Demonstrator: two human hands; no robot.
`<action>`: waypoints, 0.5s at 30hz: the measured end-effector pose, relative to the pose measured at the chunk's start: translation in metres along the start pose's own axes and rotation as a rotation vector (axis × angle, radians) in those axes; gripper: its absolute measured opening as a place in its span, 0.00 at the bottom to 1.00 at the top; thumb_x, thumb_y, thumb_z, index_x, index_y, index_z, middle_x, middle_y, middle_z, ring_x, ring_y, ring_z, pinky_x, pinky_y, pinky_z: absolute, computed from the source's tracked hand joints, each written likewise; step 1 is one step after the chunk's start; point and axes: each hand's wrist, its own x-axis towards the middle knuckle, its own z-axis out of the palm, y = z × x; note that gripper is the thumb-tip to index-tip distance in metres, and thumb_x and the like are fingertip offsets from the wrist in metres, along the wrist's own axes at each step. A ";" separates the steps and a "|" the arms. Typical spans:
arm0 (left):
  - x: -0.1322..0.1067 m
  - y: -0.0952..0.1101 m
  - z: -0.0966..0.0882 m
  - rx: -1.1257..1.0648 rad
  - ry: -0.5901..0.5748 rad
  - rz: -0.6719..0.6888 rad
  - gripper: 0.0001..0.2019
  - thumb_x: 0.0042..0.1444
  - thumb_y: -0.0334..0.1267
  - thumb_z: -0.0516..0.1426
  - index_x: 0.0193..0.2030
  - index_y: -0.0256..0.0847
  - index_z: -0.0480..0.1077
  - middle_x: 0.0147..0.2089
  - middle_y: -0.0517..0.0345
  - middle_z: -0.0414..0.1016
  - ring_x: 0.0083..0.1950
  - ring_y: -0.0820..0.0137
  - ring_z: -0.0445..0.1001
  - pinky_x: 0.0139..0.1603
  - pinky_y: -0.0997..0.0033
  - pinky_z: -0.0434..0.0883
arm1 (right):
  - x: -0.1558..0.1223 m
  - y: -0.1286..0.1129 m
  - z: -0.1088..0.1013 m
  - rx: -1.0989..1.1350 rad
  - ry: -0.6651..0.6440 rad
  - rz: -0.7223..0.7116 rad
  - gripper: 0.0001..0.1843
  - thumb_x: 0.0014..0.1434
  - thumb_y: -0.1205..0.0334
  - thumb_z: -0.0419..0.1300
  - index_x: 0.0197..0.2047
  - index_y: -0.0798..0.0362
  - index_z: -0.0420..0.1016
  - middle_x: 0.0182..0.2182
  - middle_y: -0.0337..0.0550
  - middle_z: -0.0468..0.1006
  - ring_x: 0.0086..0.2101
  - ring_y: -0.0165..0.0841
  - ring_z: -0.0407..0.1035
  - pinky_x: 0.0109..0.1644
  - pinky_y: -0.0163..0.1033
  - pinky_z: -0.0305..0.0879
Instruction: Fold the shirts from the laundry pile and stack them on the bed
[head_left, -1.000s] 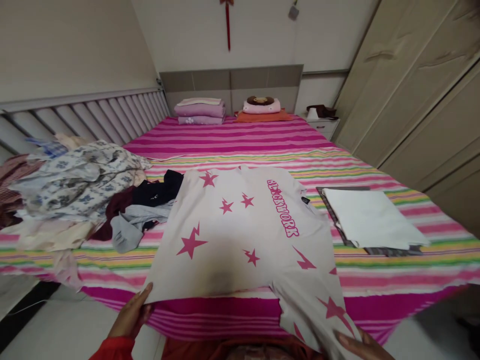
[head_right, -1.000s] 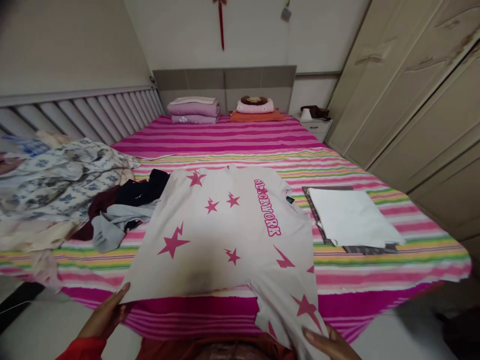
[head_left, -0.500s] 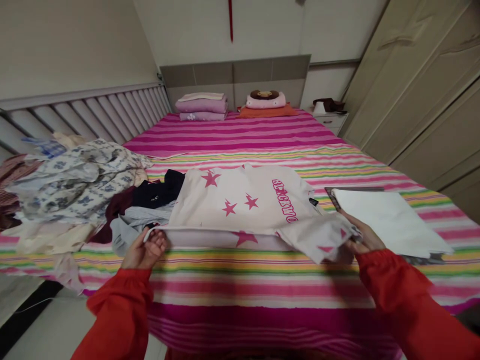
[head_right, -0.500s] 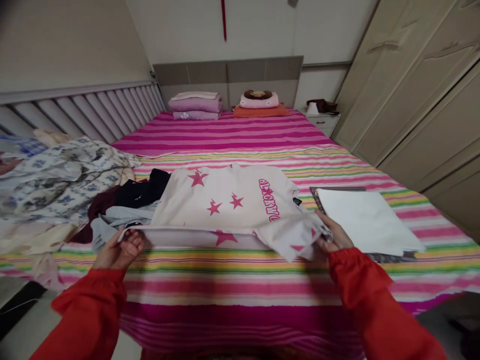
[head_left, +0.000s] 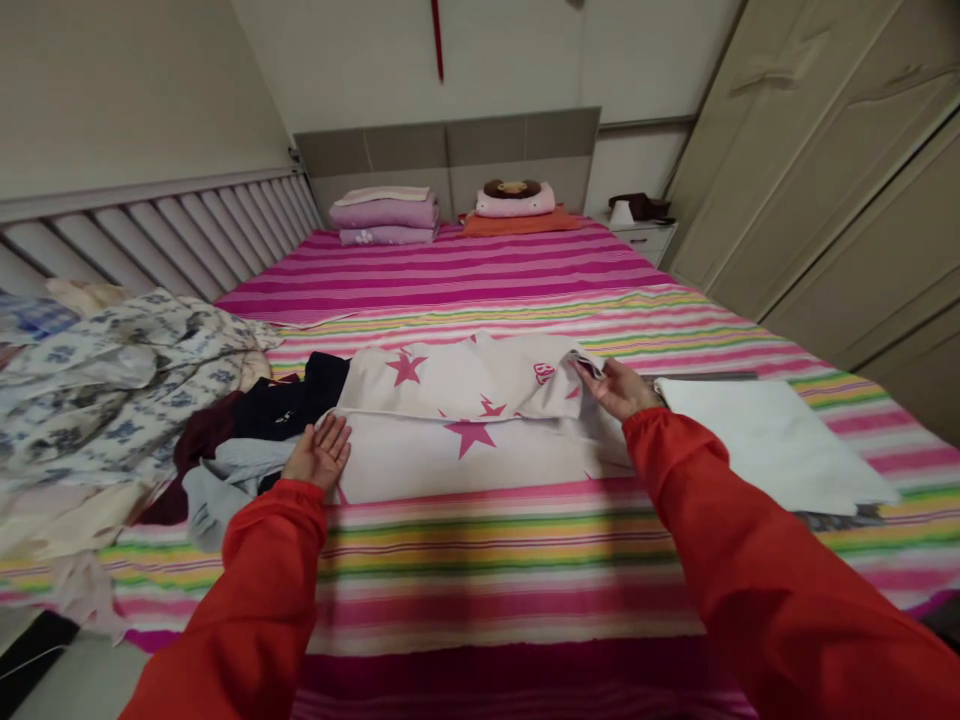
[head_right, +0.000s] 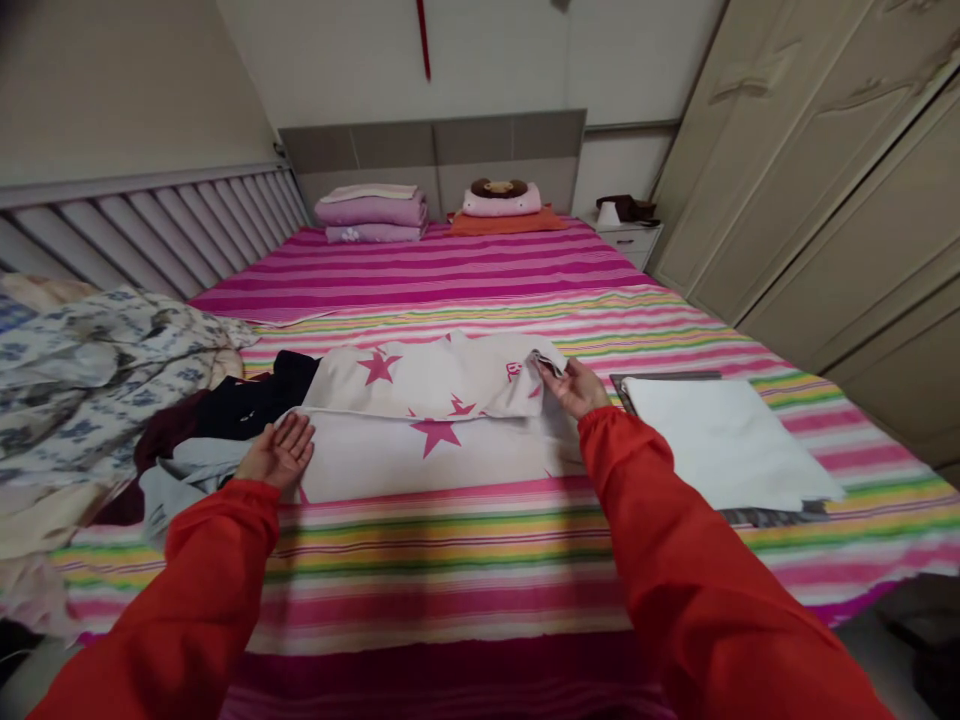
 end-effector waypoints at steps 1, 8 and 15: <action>0.001 -0.007 0.003 0.090 -0.013 0.053 0.19 0.65 0.44 0.43 0.41 0.40 0.73 0.50 0.51 0.77 0.45 0.73 0.75 0.43 0.72 0.71 | -0.007 0.004 0.005 -0.020 -0.003 0.016 0.15 0.58 0.48 0.54 0.32 0.47 0.75 0.33 0.53 0.80 0.40 0.44 0.75 0.43 0.53 0.71; -0.045 -0.138 0.063 0.779 -0.476 0.739 0.21 0.56 0.52 0.53 0.48 0.41 0.75 0.55 0.50 0.76 0.58 0.62 0.70 0.63 0.58 0.64 | -0.153 0.054 0.071 -0.416 -0.169 -0.111 0.25 0.61 0.42 0.50 0.47 0.51 0.76 0.47 0.51 0.79 0.49 0.42 0.72 0.54 0.51 0.66; -0.061 -0.194 0.072 1.541 -0.463 1.084 0.23 0.61 0.43 0.48 0.61 0.45 0.66 0.66 0.52 0.64 0.67 0.57 0.60 0.66 0.47 0.57 | -0.180 0.077 0.017 -1.178 -0.378 -0.423 0.22 0.65 0.61 0.48 0.59 0.48 0.69 0.60 0.48 0.70 0.62 0.41 0.58 0.64 0.56 0.50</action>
